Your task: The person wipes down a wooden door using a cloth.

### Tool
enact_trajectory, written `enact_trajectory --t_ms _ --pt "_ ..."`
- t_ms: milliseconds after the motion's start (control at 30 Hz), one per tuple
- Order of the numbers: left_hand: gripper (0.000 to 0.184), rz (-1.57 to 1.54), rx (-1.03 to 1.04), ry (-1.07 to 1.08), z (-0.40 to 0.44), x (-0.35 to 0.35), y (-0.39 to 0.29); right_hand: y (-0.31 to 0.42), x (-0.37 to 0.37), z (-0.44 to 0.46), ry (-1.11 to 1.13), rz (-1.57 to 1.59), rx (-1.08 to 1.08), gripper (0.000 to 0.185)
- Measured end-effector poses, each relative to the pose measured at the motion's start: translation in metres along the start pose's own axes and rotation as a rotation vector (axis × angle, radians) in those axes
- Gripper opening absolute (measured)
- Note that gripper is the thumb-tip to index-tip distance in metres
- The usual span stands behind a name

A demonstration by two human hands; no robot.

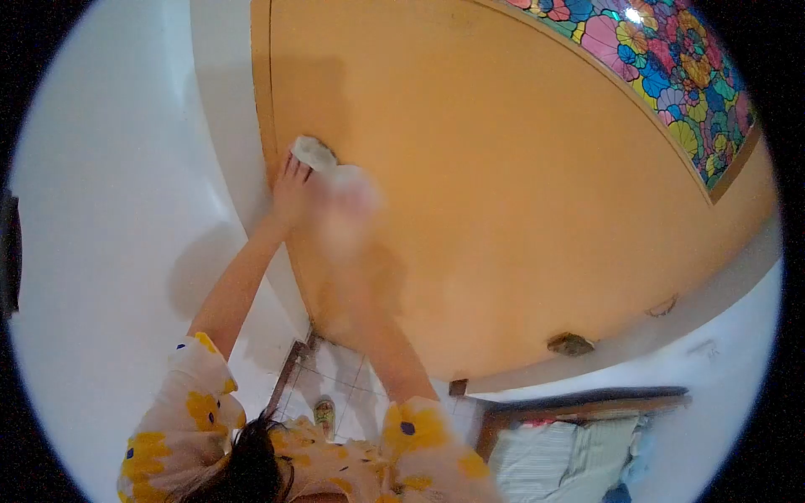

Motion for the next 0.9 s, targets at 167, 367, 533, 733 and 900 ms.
enact_trajectory --t_ms 167,367,533,733,900 --pt "0.05 -0.043 -0.181 -0.201 0.06 -0.038 0.018 -0.078 -0.077 0.09 -0.282 0.802 -0.038 0.038" --pt "0.054 0.003 -0.139 -0.349 0.17 -0.099 0.032 -0.155 -0.136 0.2 -0.52 0.682 -0.176 0.053" --pt "0.058 -0.071 -0.106 -0.392 0.173 -0.088 0.034 -0.163 -0.136 0.199 -0.468 0.658 -0.212 0.056" --pt "0.053 -0.103 -0.202 -0.342 0.083 -0.034 0.011 -0.114 -0.084 0.127 -0.398 0.62 -0.235 0.043" --pt "0.061 -0.142 -0.301 -0.165 -0.026 0.021 -0.014 -0.059 -0.035 0.031 -0.329 0.54 -0.317 0.036"
Point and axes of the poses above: each hand's wrist, its own z-axis towards the middle knuckle, its own x-axis out of the palm, y = z × x, the point moved 4 cm from there along z, towards the middle knuckle, and after that the axes turned 3 degrees about y, right-handed, at the moved point
